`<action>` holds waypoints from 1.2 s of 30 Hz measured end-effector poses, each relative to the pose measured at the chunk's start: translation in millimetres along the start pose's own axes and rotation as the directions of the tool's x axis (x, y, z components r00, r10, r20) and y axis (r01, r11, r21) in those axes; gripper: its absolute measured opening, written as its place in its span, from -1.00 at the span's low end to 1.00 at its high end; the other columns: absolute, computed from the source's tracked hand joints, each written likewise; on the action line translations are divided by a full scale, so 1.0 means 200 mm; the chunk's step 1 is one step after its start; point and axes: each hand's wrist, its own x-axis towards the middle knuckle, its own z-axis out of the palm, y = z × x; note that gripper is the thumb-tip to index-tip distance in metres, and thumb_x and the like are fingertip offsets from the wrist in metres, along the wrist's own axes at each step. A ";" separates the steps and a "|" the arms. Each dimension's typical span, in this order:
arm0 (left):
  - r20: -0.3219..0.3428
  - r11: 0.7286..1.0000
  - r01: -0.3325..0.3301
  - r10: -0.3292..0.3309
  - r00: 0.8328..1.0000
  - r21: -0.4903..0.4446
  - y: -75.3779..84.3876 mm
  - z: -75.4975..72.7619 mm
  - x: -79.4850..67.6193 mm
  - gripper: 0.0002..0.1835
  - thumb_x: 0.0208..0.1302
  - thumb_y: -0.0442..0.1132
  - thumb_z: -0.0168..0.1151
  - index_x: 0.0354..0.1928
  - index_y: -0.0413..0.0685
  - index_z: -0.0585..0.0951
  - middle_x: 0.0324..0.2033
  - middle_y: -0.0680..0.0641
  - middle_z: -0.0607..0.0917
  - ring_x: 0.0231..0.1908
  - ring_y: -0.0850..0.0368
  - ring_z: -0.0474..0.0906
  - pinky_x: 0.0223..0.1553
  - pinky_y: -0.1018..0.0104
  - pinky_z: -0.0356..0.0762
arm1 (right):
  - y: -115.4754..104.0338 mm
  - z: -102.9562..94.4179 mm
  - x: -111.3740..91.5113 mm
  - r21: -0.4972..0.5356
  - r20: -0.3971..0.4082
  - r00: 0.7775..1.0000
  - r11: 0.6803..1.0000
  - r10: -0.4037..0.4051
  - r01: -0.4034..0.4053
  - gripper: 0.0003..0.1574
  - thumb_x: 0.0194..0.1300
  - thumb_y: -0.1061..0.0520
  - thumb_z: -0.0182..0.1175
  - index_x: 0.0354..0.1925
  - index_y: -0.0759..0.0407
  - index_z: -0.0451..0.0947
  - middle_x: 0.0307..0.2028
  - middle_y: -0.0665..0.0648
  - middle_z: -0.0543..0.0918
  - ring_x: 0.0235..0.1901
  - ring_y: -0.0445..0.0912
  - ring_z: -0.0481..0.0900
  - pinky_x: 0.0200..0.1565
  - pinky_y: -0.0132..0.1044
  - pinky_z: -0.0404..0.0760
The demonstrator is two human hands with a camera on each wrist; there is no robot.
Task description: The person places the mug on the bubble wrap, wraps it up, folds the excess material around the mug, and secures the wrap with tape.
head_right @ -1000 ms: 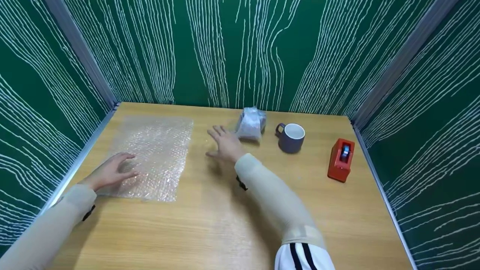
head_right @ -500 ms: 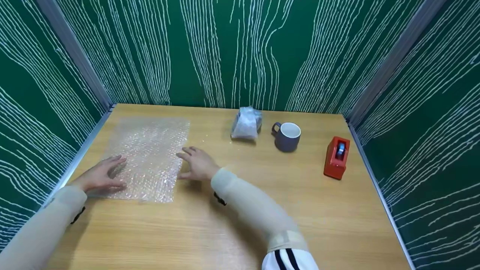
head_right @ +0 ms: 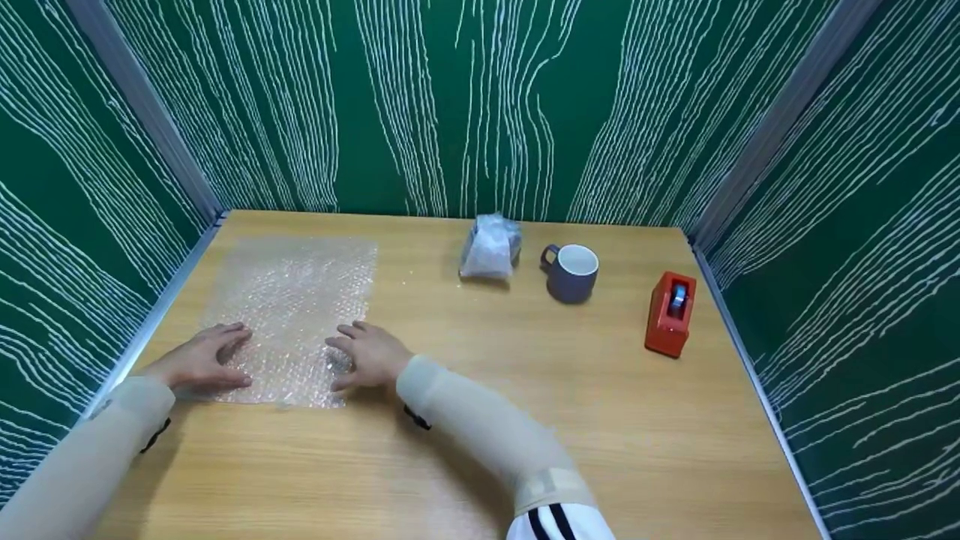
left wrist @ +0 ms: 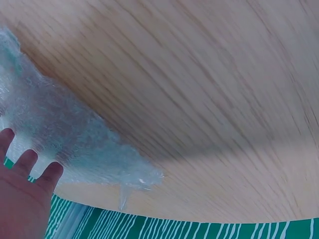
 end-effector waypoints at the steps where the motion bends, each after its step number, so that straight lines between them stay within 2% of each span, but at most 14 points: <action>1: 0.001 1.000 0.005 -0.005 1.000 -0.003 0.00 0.00 0.00 0.16 0.14 0.23 0.60 0.63 -0.27 0.32 0.66 -0.42 0.18 0.65 -0.57 -0.04 0.63 -0.46 -0.04 | -0.01 0.01 0.01 -0.003 0.007 1.000 1.000 0.001 -0.001 0.15 0.35 -0.40 0.44 0.67 0.00 0.27 0.68 0.25 0.26 0.66 0.27 0.21 0.69 0.10 0.14; 9: 0.003 0.999 -0.026 0.026 1.000 0.024 0.03 0.05 0.01 0.17 0.10 0.23 0.62 0.62 -0.26 0.34 0.65 -0.40 0.23 0.64 -0.55 0.02 0.63 -0.44 0.00 | -0.03 0.07 0.05 -0.027 0.027 0.999 0.999 -0.017 0.018 0.14 0.33 -0.41 0.44 0.65 0.01 0.31 0.67 0.25 0.28 0.67 0.23 0.20 0.71 0.04 0.10; 16: 0.034 1.000 -0.003 0.002 0.999 0.028 0.09 0.08 0.02 0.17 0.08 0.25 0.64 0.64 -0.13 0.35 0.68 -0.31 0.22 0.67 -0.47 0.00 0.65 -0.40 0.00 | -0.01 0.09 0.06 -0.017 0.047 0.999 1.000 -0.013 0.014 0.14 0.27 -0.42 0.49 0.61 -0.01 0.36 0.66 0.26 0.30 0.67 0.25 0.21 0.70 0.01 0.12; 23: 0.021 0.998 -0.031 0.030 0.999 0.050 0.11 0.09 0.00 0.16 0.04 0.27 0.65 0.61 -0.12 0.40 0.66 -0.33 0.27 0.65 -0.46 0.09 0.62 -0.43 0.06 | 0.00 0.09 0.04 0.003 0.082 0.997 1.000 0.011 -0.011 0.08 0.25 -0.42 0.50 0.57 -0.06 0.43 0.65 0.25 0.31 0.67 0.28 0.19 0.70 0.05 0.13; 29: 0.016 0.997 -0.068 0.067 0.998 0.039 0.13 0.07 0.00 0.05 0.09 0.19 0.65 0.57 -0.12 0.46 0.61 -0.32 0.37 0.61 -0.48 0.16 0.60 -0.46 0.10 | 0.01 0.08 0.00 0.028 0.081 0.997 1.000 0.000 -0.003 0.08 0.26 -0.39 0.52 0.56 0.02 0.45 0.64 0.29 0.33 0.66 0.33 0.19 0.70 0.07 0.14; 36: -0.006 1.000 0.009 -0.009 1.000 -0.022 0.14 0.04 0.03 0.01 0.21 0.17 0.60 0.62 -0.06 0.41 0.66 -0.25 0.30 0.67 -0.37 0.09 0.66 -0.35 0.05 | 0.05 0.07 -0.06 0.050 0.083 0.996 0.999 -0.010 0.006 0.10 0.21 -0.37 0.56 0.55 0.02 0.46 0.64 0.28 0.33 0.65 0.34 0.20 0.69 0.10 0.17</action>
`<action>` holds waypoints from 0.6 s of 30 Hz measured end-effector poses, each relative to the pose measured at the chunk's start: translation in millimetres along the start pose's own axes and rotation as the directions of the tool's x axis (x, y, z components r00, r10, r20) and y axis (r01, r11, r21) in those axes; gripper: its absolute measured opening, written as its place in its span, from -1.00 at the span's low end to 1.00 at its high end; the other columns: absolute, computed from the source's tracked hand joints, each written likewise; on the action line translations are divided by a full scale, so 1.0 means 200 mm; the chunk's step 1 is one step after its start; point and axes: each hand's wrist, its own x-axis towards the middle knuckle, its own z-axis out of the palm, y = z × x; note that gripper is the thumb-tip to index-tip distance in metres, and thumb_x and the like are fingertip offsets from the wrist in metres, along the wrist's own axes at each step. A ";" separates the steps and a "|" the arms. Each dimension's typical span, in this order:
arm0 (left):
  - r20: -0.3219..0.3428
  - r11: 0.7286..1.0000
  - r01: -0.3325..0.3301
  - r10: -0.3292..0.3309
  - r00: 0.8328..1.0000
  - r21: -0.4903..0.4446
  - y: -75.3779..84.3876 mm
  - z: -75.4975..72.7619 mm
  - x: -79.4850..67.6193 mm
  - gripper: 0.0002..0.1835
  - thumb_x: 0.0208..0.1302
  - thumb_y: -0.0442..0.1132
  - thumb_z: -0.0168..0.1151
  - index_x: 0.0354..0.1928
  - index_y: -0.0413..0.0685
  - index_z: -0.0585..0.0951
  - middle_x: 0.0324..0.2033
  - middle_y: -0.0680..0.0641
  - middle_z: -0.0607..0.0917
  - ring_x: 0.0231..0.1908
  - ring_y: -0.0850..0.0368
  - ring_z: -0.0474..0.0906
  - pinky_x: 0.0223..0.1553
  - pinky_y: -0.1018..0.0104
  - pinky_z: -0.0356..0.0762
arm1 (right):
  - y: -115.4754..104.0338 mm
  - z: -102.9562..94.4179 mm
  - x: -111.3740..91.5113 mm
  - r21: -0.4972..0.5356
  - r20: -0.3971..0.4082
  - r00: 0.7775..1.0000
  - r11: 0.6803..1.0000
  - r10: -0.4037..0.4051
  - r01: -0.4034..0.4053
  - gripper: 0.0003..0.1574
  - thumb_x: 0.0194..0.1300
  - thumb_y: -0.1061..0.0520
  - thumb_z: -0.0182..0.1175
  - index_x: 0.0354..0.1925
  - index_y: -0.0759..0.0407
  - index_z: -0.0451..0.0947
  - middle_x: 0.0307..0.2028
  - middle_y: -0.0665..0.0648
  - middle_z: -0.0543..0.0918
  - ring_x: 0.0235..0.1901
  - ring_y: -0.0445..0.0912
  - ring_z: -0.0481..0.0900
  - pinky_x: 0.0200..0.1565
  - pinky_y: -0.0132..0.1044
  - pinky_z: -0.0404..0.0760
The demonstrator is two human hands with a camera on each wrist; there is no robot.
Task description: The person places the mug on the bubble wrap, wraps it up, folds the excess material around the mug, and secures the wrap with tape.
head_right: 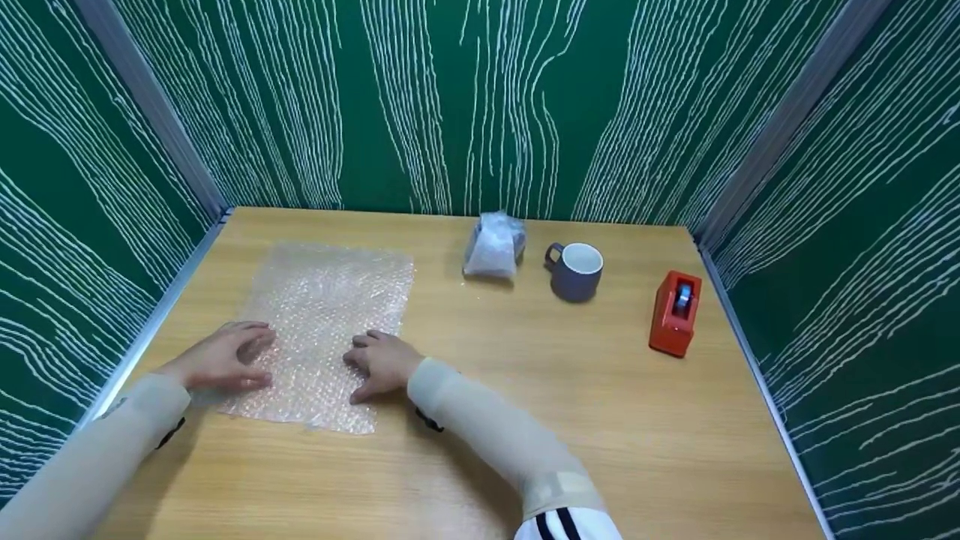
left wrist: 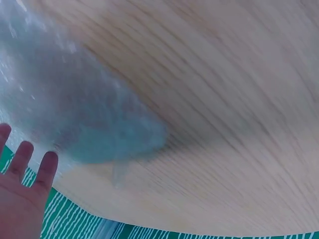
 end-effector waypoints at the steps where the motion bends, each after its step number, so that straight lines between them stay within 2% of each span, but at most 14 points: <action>1: -0.007 1.000 0.007 -0.007 1.000 -0.003 0.00 0.00 0.01 0.01 0.23 0.18 0.58 0.63 -0.06 0.39 0.67 -0.26 0.28 0.67 -0.37 0.08 0.66 -0.36 0.04 | 0.01 0.00 -0.01 0.005 0.001 1.000 1.000 -0.003 0.003 0.11 0.20 -0.36 0.57 0.55 0.03 0.47 0.63 0.28 0.34 0.65 0.34 0.21 0.68 0.11 0.18; 6: -0.029 1.000 0.011 -0.011 1.000 0.005 0.01 -0.01 0.04 0.02 0.32 0.20 0.50 0.66 -0.12 0.31 0.68 -0.31 0.22 0.68 -0.40 0.05 0.65 -0.37 0.03 | 0.05 -0.01 -0.07 0.047 0.017 1.000 0.999 -0.011 0.010 0.11 0.17 -0.32 0.61 0.54 0.04 0.48 0.64 0.29 0.33 0.65 0.35 0.19 0.68 0.15 0.17; 13: -0.003 1.000 0.021 -0.021 1.000 -0.005 0.06 0.01 0.07 0.01 0.35 0.16 0.50 0.67 -0.10 0.29 0.70 -0.30 0.16 0.69 -0.39 0.02 0.66 -0.34 0.04 | 0.10 -0.01 -0.19 0.064 0.039 0.999 0.998 -0.019 0.016 0.11 0.17 -0.31 0.62 0.55 0.01 0.48 0.64 0.26 0.32 0.66 0.32 0.18 0.67 0.17 0.17; 16: 0.011 1.000 0.012 -0.012 1.000 -0.007 0.08 0.03 0.10 0.01 0.33 0.17 0.50 0.67 -0.08 0.30 0.71 -0.28 0.17 0.69 -0.37 0.02 0.67 -0.33 0.03 | 0.12 -0.01 -0.24 0.071 0.037 0.999 0.997 -0.037 0.034 0.10 0.16 -0.30 0.63 0.54 0.03 0.49 0.64 0.28 0.33 0.65 0.33 0.20 0.67 0.19 0.19; 18: 0.016 1.000 -0.017 0.017 1.000 0.006 0.10 0.05 0.11 0.02 0.31 0.18 0.51 0.67 -0.09 0.30 0.70 -0.27 0.18 0.69 -0.36 0.03 0.67 -0.32 0.03 | 0.13 0.00 -0.28 0.074 0.030 0.998 0.996 -0.047 0.044 0.09 0.15 -0.29 0.63 0.52 0.04 0.50 0.63 0.28 0.34 0.64 0.32 0.21 0.66 0.20 0.21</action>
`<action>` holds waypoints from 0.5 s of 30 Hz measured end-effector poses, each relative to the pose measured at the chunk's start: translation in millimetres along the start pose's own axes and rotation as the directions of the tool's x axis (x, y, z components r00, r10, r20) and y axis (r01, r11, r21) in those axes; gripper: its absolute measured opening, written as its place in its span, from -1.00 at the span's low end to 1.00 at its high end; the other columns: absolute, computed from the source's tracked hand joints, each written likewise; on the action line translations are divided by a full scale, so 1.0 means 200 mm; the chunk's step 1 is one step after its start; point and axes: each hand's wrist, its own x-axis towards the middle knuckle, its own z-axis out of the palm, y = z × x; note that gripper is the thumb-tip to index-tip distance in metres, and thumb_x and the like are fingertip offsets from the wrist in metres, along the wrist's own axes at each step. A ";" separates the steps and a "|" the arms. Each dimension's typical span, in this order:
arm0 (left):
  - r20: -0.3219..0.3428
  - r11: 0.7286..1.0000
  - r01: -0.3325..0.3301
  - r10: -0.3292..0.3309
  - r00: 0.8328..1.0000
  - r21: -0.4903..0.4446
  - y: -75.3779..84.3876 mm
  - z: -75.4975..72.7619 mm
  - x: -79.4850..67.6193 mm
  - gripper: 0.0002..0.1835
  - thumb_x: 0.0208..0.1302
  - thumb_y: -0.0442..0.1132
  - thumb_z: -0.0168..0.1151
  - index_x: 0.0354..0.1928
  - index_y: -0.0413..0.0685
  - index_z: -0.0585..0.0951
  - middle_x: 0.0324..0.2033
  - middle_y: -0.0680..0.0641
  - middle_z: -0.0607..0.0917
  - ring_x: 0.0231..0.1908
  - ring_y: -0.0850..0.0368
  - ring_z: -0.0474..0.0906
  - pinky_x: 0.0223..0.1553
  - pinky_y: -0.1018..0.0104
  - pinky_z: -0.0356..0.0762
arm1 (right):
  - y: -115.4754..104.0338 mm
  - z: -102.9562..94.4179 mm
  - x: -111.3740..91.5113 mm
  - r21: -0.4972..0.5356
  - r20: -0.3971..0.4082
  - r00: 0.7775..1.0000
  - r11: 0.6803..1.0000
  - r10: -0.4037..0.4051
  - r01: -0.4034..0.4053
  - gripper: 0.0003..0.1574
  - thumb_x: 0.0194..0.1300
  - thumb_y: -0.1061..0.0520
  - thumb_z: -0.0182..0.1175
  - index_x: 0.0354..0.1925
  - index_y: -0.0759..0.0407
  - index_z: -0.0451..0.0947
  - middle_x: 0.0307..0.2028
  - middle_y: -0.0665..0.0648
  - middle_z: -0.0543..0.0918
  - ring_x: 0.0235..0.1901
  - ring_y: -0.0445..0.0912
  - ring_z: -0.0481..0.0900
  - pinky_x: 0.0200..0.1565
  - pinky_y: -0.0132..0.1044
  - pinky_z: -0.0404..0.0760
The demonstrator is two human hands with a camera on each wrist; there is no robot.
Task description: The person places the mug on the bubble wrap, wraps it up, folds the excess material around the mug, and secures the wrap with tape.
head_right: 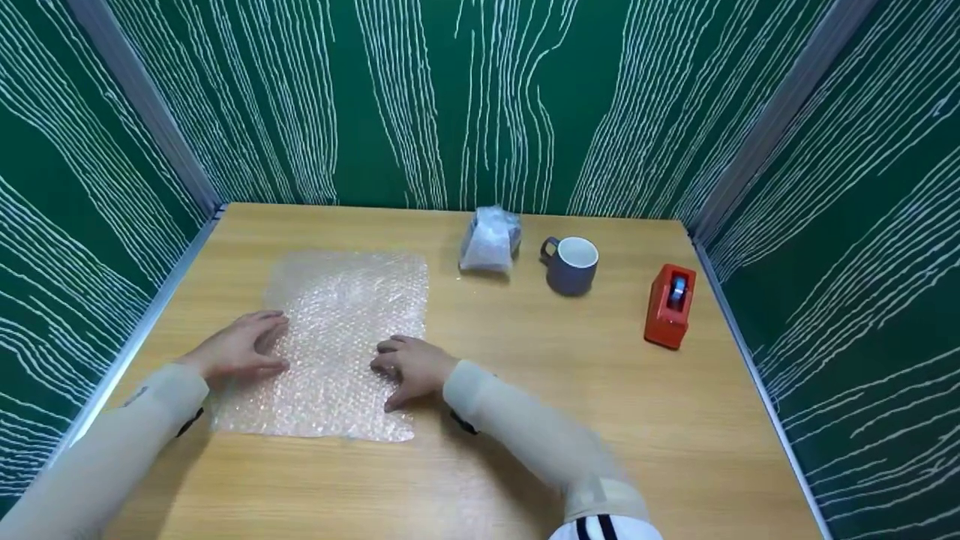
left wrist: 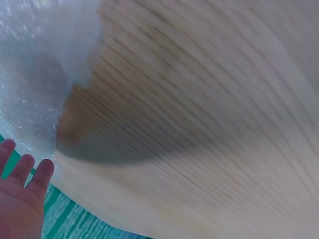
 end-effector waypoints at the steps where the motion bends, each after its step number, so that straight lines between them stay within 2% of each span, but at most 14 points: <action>1: 0.002 1.000 -0.021 0.021 1.000 0.010 0.01 0.01 0.01 0.03 0.31 0.18 0.51 0.67 -0.11 0.31 0.70 -0.28 0.20 0.69 -0.37 0.03 0.67 -0.33 0.03 | 0.01 0.00 -0.02 0.002 -0.004 1.000 1.000 -0.004 0.004 0.09 0.15 -0.28 0.64 0.52 0.04 0.51 0.63 0.29 0.35 0.64 0.32 0.22 0.66 0.20 0.21; 6: 0.006 0.991 -0.119 0.119 0.993 0.061 0.07 0.04 0.07 0.04 0.28 0.20 0.53 0.65 -0.15 0.33 0.68 -0.28 0.23 0.69 -0.36 0.04 0.67 -0.31 0.05 | 0.06 0.01 -0.11 0.010 -0.011 1.000 1.000 -0.018 0.019 0.09 0.13 -0.27 0.65 0.50 0.04 0.53 0.62 0.28 0.36 0.65 0.31 0.22 0.65 0.20 0.23; 15: 0.037 0.976 -0.196 0.193 0.980 0.094 0.18 0.10 0.15 0.01 0.29 0.25 0.49 0.63 -0.13 0.37 0.69 -0.26 0.24 0.70 -0.36 0.04 0.69 -0.27 0.05 | 0.11 -0.01 -0.26 0.027 0.018 1.000 1.000 -0.017 0.016 0.07 0.11 -0.22 0.68 0.49 0.03 0.54 0.63 0.27 0.35 0.65 0.31 0.22 0.65 0.22 0.21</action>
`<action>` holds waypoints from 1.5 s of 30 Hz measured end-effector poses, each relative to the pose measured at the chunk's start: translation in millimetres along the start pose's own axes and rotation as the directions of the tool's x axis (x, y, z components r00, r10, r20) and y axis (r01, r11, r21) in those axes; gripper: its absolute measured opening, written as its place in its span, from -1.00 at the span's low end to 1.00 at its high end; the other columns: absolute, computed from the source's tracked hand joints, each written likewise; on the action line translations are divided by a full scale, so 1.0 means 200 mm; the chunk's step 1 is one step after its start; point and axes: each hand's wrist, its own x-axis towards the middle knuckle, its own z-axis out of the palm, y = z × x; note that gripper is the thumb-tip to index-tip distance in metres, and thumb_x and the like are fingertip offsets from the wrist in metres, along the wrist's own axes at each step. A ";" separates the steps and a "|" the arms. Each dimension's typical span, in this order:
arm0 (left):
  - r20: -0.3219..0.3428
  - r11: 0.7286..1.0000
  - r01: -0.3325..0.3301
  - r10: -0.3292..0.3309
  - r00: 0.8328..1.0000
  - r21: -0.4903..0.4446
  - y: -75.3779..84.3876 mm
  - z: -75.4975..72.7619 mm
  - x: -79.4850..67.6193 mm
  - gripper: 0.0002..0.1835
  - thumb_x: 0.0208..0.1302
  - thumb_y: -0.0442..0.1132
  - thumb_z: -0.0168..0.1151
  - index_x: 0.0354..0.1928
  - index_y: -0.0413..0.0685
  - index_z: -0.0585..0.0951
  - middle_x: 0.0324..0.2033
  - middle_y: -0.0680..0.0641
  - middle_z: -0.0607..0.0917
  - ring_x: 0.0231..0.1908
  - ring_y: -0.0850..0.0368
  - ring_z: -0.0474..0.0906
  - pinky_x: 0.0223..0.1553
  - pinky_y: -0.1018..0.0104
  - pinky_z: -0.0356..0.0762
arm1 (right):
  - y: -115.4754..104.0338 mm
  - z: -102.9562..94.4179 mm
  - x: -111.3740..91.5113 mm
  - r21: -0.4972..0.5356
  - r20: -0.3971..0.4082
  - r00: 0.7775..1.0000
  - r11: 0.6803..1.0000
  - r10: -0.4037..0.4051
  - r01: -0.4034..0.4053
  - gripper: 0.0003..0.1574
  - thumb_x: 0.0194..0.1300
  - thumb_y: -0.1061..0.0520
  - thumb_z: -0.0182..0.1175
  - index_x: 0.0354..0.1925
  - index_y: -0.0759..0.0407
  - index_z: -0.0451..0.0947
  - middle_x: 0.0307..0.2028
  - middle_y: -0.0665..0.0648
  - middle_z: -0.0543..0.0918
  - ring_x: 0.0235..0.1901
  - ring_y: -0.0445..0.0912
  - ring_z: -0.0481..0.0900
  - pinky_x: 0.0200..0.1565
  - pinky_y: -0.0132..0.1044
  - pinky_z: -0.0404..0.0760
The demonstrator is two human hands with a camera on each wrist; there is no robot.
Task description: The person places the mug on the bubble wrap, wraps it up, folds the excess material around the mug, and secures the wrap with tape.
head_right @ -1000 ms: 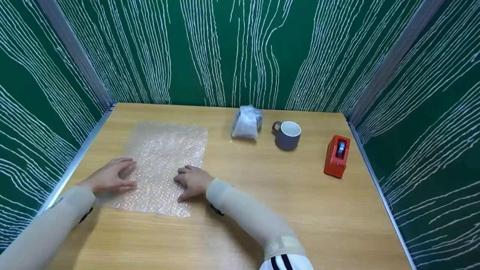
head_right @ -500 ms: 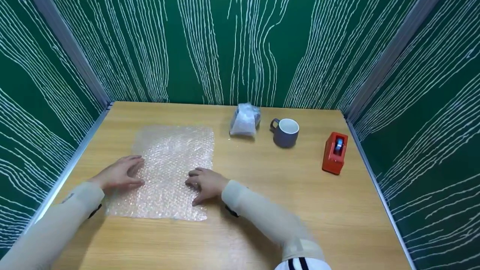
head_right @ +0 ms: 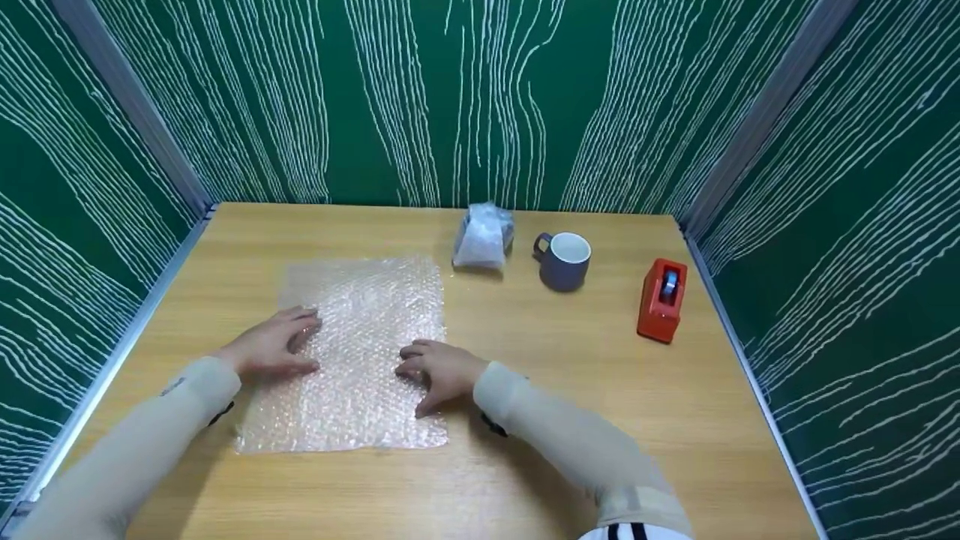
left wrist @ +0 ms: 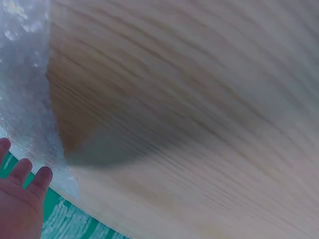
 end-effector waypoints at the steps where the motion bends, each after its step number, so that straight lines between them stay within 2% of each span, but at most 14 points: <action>1: 0.004 1.000 -0.008 0.008 1.000 0.002 0.01 0.01 0.01 0.01 0.29 0.25 0.49 0.62 -0.14 0.38 0.68 -0.27 0.25 0.69 -0.37 0.05 0.68 -0.28 0.05 | 0.00 0.00 -0.02 0.004 0.002 1.000 1.000 0.005 -0.005 0.06 0.11 -0.21 0.68 0.49 0.03 0.54 0.63 0.26 0.35 0.65 0.30 0.22 0.65 0.22 0.21; 10: 0.035 0.995 -0.076 0.074 0.997 0.063 0.11 0.01 0.04 -0.05 0.31 0.25 0.46 0.58 -0.15 0.44 0.62 -0.29 0.37 0.62 -0.38 0.22 0.65 -0.29 0.15 | 0.07 -0.05 -0.14 0.003 -0.003 1.000 1.000 -0.001 0.001 0.04 0.04 -0.12 0.71 0.45 0.06 0.59 0.61 0.28 0.38 0.62 0.33 0.27 0.61 0.25 0.28; 14: 0.043 0.992 -0.096 0.093 0.995 0.081 0.15 0.00 0.06 -0.09 0.27 0.24 0.49 0.54 -0.10 0.50 0.58 -0.27 0.43 0.59 -0.37 0.28 0.64 -0.29 0.18 | 0.10 -0.10 -0.19 -0.026 0.028 0.999 0.999 0.021 -0.020 0.02 0.05 -0.08 0.70 0.45 0.05 0.58 0.61 0.27 0.38 0.61 0.33 0.29 0.60 0.25 0.29; 21: 0.033 0.988 -0.133 0.131 0.991 0.075 0.22 0.01 0.06 -0.15 0.19 0.21 0.58 0.44 -0.05 0.60 0.49 -0.21 0.54 0.49 -0.30 0.39 0.58 -0.21 0.33 | 0.14 -0.17 -0.27 -0.085 0.029 0.999 0.996 0.039 -0.037 0.00 -0.02 0.03 0.70 0.40 0.12 0.61 0.54 0.34 0.47 0.53 0.35 0.41 0.54 0.23 0.41; 25: 0.029 0.982 -0.161 0.159 0.987 0.096 0.23 0.02 0.07 -0.18 0.16 0.19 0.60 0.41 -0.04 0.64 0.41 -0.19 0.60 0.43 -0.28 0.44 0.53 -0.20 0.39 | 0.18 -0.19 -0.30 -0.094 0.030 0.995 0.991 0.094 -0.091 -0.03 0.02 0.04 0.68 0.40 0.09 0.62 0.54 0.33 0.47 0.53 0.35 0.41 0.54 0.25 0.41; 29: 0.017 0.982 -0.175 0.174 0.985 0.067 0.23 0.03 0.08 -0.33 0.29 0.09 0.53 0.34 -0.10 0.67 0.27 -0.19 0.68 0.32 -0.24 0.53 0.46 -0.16 0.48 | 0.20 -0.20 -0.35 -0.082 -0.003 0.985 0.982 0.173 -0.172 -0.07 0.07 0.05 0.67 0.40 0.12 0.61 0.51 0.36 0.50 0.50 0.35 0.45 0.51 0.26 0.45; 31: -0.021 0.986 -0.162 0.162 0.987 0.037 0.22 0.02 0.09 -0.41 0.37 0.01 0.46 0.33 -0.16 0.67 0.24 -0.23 0.68 0.29 -0.26 0.57 0.44 -0.18 0.50 | 0.21 -0.19 -0.37 -0.067 -0.043 0.973 0.971 0.227 -0.229 -0.09 0.11 0.04 0.66 0.40 0.16 0.60 0.45 0.37 0.55 0.45 0.35 0.50 0.49 0.25 0.48; 33: -0.077 0.991 -0.133 0.134 0.988 0.009 0.20 0.01 0.11 -0.46 0.44 -0.06 0.39 0.34 -0.22 0.64 0.25 -0.28 0.67 0.30 -0.30 0.57 0.45 -0.21 0.49 | 0.22 -0.19 -0.39 -0.046 -0.096 0.951 0.953 0.293 -0.299 -0.11 0.16 0.01 0.64 0.39 0.22 0.59 0.38 0.38 0.61 0.38 0.33 0.57 0.44 0.24 0.54; 35: -0.134 0.996 -0.086 0.084 0.987 -0.014 0.17 -0.01 0.13 -0.47 0.48 -0.11 0.33 0.36 -0.27 0.61 0.30 -0.33 0.64 0.35 -0.35 0.54 0.47 -0.25 0.46 | 0.22 -0.18 -0.41 -0.003 -0.141 0.919 0.929 0.367 -0.371 -0.11 0.20 -0.04 0.62 0.38 0.28 0.58 0.31 0.38 0.66 0.30 0.31 0.64 0.40 0.23 0.58; 37: -0.172 1.000 -0.018 0.013 0.985 -0.025 0.14 -0.03 0.16 -0.44 0.50 -0.12 0.30 0.41 -0.29 0.56 0.38 -0.36 0.58 0.41 -0.39 0.49 0.51 -0.28 0.42 | 0.21 -0.18 -0.43 0.059 -0.169 0.878 0.894 0.447 -0.444 -0.11 0.24 -0.09 0.60 0.36 0.34 0.58 0.21 0.38 0.71 0.19 0.28 0.69 0.32 0.22 0.63; 39: -0.180 0.998 0.055 -0.061 0.982 -0.040 0.12 -0.06 0.18 -0.37 0.51 -0.11 0.32 0.47 -0.29 0.49 0.45 -0.39 0.51 0.47 -0.41 0.42 0.55 -0.30 0.35 | 0.20 -0.17 -0.44 0.121 -0.173 0.841 0.858 0.513 -0.499 -0.12 0.25 -0.13 0.59 0.32 0.37 0.59 0.09 0.35 0.76 0.06 0.21 0.73 0.23 0.20 0.68; 41: -0.166 0.992 0.115 -0.122 0.978 -0.052 0.10 -0.08 0.21 -0.29 0.50 -0.09 0.34 0.54 -0.31 0.41 0.51 -0.42 0.42 0.52 -0.44 0.34 0.58 -0.32 0.29 | 0.19 -0.17 -0.46 0.159 -0.170 0.813 0.830 0.556 -0.535 -0.15 0.25 -0.17 0.60 0.24 0.37 0.62 -0.04 0.29 0.78 -0.09 0.11 0.73 0.12 0.14 0.72; 45: -0.095 0.977 0.198 -0.205 0.974 -0.075 0.07 -0.11 0.23 -0.11 0.46 -0.06 0.39 0.62 -0.36 0.24 0.61 -0.47 0.24 0.61 -0.47 0.16 0.65 -0.33 0.13 | 0.15 -0.15 -0.47 0.205 -0.152 0.782 0.793 0.605 -0.574 -0.23 0.18 -0.20 0.64 0.06 0.34 0.65 -0.25 0.16 0.74 -0.29 -0.01 0.62 -0.06 0.00 0.70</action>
